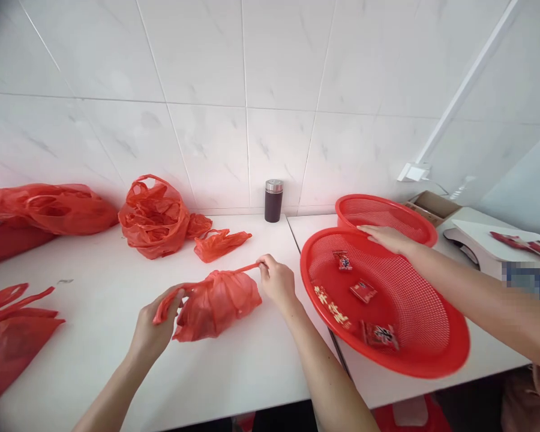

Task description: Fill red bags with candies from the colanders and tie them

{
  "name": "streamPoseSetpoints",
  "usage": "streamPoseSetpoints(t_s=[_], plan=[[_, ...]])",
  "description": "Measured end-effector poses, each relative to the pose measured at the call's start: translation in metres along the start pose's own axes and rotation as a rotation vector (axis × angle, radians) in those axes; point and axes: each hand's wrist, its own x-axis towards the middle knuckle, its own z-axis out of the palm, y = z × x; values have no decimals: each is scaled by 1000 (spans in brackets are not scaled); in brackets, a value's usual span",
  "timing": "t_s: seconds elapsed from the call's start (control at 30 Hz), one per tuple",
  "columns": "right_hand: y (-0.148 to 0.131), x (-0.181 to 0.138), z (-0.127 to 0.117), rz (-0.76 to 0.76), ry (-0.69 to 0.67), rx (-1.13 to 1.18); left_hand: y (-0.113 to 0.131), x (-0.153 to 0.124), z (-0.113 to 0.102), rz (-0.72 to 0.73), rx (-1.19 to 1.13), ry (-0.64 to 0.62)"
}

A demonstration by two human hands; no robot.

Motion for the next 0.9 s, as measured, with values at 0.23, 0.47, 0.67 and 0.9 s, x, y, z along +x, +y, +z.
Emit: streamPoseSetpoints(t_s=[0.23,0.47,0.67,0.9], plan=[[-14,-14,41,43,-34,111,-6,2,39,-25,18,89],[-1,-3,69,60,-136,132,-18,38,48,5,260,-51],[8,7,69,84,-130,260,-24,53,43,0,404,-141],[15,6,75,128,-125,309,-29,57,48,-21,494,-183]])
